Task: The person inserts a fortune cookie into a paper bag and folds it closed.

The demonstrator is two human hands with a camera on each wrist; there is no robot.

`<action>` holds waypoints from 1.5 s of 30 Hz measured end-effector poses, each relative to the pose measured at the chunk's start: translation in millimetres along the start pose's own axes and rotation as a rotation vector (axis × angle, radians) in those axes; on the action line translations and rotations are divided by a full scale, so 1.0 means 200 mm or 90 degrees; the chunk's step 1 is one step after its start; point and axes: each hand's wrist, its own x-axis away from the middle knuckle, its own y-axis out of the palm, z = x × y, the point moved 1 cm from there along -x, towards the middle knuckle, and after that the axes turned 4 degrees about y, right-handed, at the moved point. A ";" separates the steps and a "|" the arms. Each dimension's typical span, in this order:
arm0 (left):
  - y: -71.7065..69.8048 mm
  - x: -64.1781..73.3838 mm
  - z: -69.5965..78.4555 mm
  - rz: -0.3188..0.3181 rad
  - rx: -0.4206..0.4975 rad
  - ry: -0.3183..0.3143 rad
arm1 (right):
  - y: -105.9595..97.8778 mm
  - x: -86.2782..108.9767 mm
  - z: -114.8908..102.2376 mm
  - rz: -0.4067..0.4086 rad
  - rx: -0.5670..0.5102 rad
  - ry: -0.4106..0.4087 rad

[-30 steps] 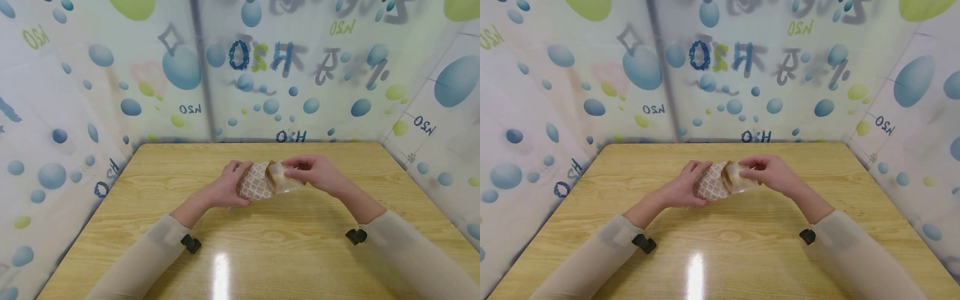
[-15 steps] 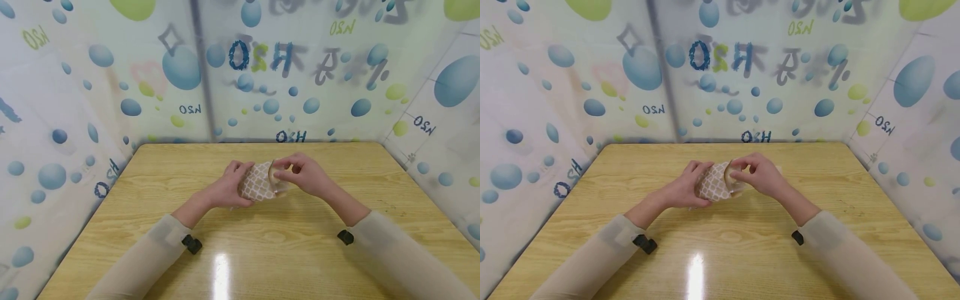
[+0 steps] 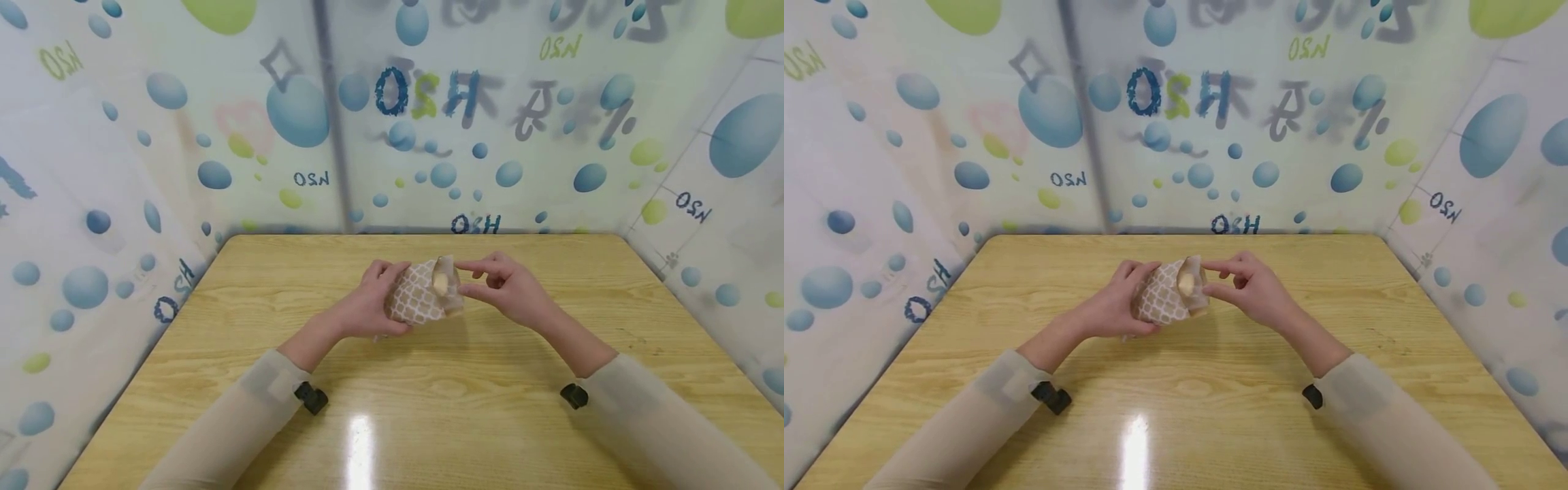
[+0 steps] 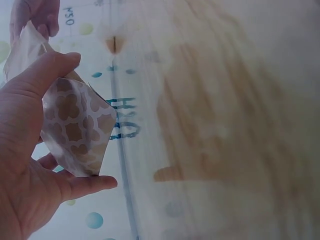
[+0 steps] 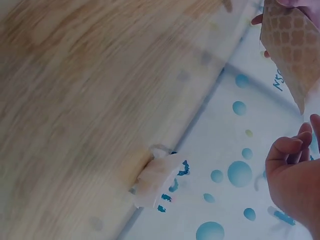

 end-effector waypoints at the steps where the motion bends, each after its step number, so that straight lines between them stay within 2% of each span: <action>1: 0.00 0.00 0.00 -0.001 0.000 0.000 | 0.00 0.00 0.00 -0.003 -0.002 -0.003; 8: 0.01 0.00 0.00 0.000 0.001 0.009 | 0.03 -0.01 -0.01 -0.010 0.003 -0.020; 16: 0.01 0.00 0.01 -0.003 0.003 0.009 | 0.08 -0.04 -0.01 -0.031 -0.001 0.002; 23: 0.01 0.00 0.00 -0.008 0.000 0.006 | 0.12 -0.05 -0.01 -0.031 0.018 -0.005; 29: 0.01 0.00 0.00 -0.009 0.020 0.009 | 0.14 -0.05 -0.01 -0.033 0.025 0.000; 39: 0.02 0.00 -0.02 -0.008 0.038 0.004 | 0.14 -0.04 -0.02 -0.041 0.030 0.002; 45: 0.01 0.00 -0.03 0.002 0.040 0.008 | 0.09 -0.02 0.02 -0.032 0.031 0.000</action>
